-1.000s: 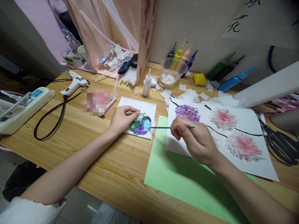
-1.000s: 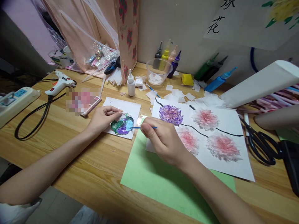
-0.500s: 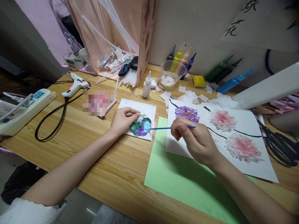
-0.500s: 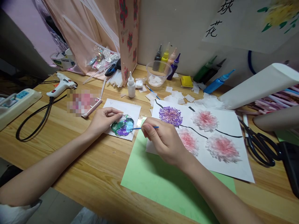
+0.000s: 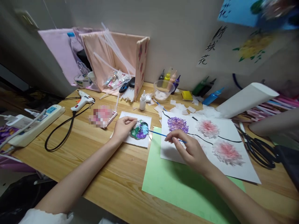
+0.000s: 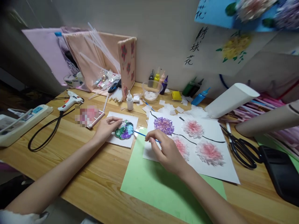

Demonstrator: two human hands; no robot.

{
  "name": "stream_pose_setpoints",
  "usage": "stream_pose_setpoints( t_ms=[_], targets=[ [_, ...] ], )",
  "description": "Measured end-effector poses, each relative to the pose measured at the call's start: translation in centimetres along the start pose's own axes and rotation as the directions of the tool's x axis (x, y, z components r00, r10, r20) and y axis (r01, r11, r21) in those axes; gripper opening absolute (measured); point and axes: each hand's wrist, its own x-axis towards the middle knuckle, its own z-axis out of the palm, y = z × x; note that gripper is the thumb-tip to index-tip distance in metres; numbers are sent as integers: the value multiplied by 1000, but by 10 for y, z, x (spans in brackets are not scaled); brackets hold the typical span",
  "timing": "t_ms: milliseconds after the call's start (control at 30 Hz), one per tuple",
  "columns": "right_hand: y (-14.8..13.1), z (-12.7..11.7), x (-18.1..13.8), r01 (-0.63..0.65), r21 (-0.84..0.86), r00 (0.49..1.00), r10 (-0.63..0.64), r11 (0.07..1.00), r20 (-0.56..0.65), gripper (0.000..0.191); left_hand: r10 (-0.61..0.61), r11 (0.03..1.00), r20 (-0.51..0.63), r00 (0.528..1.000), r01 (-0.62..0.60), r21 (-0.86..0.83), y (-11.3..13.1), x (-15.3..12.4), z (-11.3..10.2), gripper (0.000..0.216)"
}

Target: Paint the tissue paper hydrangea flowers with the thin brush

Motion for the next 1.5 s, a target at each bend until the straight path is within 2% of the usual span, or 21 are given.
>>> stream_pose_setpoints(
  t_ms=[167, 300, 533, 700, 867, 1233, 1500],
  targets=[
    [12, -4, -19, 106, -33, 991, -109, 994, -74, 16, 54, 998, 4, 999, -54, 14, 6, 3, 24, 28],
    [22, -1, -25, 126, -50, 979, -132, 991, -157, 17, 110, 994, -19, 994, -110, 14, 6, 9, 40, 24],
    [37, 19, -32, 204, -84, 938, -219, 975, -269, 21, 212, 977, -83, 974, -213, 1, -5, 16, 42, 29],
    [41, 26, -33, 254, -120, 926, -278, 960, -256, 24, 240, 970, -117, 964, -243, -7, -11, 17, 45, 27],
    [38, 26, -31, 294, -173, 926, -325, 940, -194, 27, 232, 971, -131, 964, -237, -20, -13, 16, 46, 27],
    [38, 24, -33, 245, -409, 929, -334, 879, -160, 25, 232, 972, -122, 965, -235, -11, -11, 15, 46, 27],
    [36, 25, -34, 241, -424, 936, -325, 873, -137, 24, 267, 963, -99, 959, -264, 46, -13, 14, 46, 23]
  ],
)
